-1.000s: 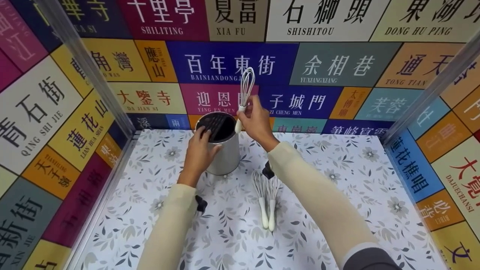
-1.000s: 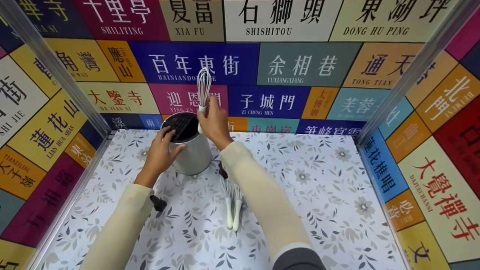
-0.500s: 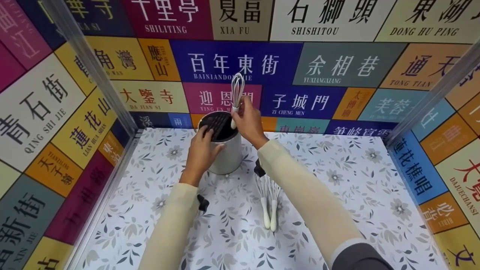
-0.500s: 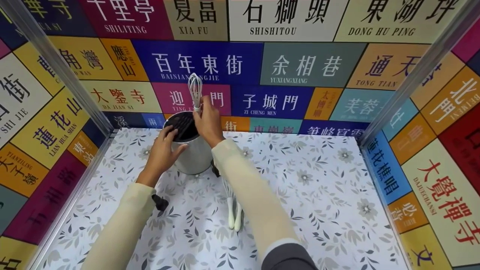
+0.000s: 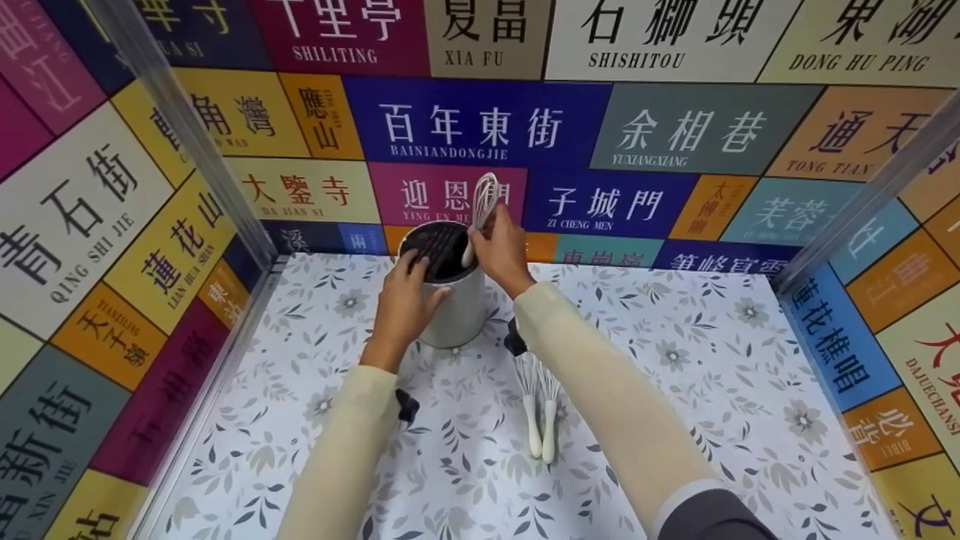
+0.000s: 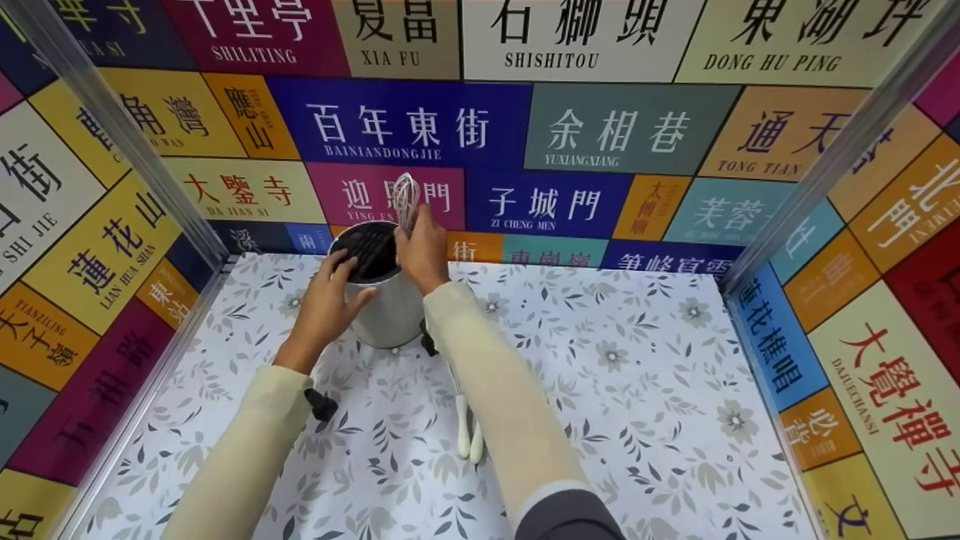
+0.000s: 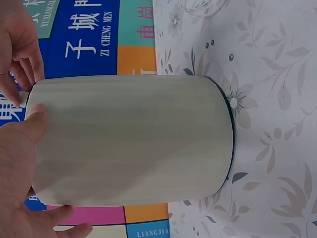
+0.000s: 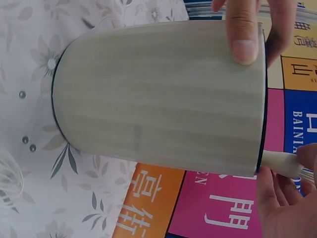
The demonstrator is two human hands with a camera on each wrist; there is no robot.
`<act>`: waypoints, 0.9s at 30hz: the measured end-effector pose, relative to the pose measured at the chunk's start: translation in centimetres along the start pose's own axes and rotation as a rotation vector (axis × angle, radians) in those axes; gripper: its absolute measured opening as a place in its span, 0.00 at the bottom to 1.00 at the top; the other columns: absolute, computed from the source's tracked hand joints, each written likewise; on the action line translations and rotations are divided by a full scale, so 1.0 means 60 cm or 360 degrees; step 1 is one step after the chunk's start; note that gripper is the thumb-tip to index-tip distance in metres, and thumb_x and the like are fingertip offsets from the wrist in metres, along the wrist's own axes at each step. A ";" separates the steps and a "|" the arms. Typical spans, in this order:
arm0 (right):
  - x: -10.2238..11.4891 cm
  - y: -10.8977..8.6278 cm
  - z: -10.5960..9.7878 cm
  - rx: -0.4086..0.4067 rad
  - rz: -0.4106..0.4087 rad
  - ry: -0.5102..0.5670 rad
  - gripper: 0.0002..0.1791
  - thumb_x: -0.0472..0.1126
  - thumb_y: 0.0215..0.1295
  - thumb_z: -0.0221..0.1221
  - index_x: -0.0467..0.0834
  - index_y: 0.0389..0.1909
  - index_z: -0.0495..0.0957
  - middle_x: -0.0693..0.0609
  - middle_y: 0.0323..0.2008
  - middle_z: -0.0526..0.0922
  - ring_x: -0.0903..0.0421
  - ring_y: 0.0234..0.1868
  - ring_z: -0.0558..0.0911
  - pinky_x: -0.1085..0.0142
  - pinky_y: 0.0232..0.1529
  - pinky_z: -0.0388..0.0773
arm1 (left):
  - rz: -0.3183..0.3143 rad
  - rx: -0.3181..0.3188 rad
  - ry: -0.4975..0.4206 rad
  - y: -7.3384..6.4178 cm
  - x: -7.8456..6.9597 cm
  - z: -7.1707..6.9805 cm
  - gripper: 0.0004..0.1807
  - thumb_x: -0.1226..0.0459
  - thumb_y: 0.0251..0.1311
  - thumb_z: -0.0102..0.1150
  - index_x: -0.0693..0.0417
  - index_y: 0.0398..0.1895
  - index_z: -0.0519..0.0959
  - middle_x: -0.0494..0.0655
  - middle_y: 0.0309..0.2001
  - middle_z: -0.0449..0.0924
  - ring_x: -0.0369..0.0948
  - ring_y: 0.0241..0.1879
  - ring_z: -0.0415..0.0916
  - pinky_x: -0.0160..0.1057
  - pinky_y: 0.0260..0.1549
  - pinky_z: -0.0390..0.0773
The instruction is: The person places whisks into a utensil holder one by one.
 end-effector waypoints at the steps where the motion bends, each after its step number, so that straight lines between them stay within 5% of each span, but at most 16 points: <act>1: -0.001 0.000 -0.001 0.0007 0.0019 0.0003 0.17 0.42 0.72 0.62 0.40 0.55 0.71 0.43 0.50 0.85 0.50 0.52 0.85 0.58 0.54 0.82 | 0.0003 -0.0001 0.0000 0.000 0.000 0.000 0.37 0.47 0.66 0.65 0.57 0.72 0.71 0.57 0.76 0.61 0.59 0.72 0.65 0.58 0.71 0.67; 27: -0.002 -0.005 0.001 0.0073 0.0109 0.0082 0.23 0.40 0.65 0.68 0.39 0.54 0.69 0.42 0.51 0.85 0.50 0.52 0.86 0.59 0.56 0.83 | -0.0004 -0.0007 0.0026 -0.002 0.000 -0.002 0.37 0.46 0.66 0.64 0.58 0.72 0.71 0.57 0.76 0.61 0.58 0.72 0.65 0.58 0.70 0.68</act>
Point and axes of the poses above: each hand's wrist, its own y-axis towards the middle knuckle, its own z-axis out of the palm, x = y × z, the point moved 10 cm from there along y, towards the middle knuckle
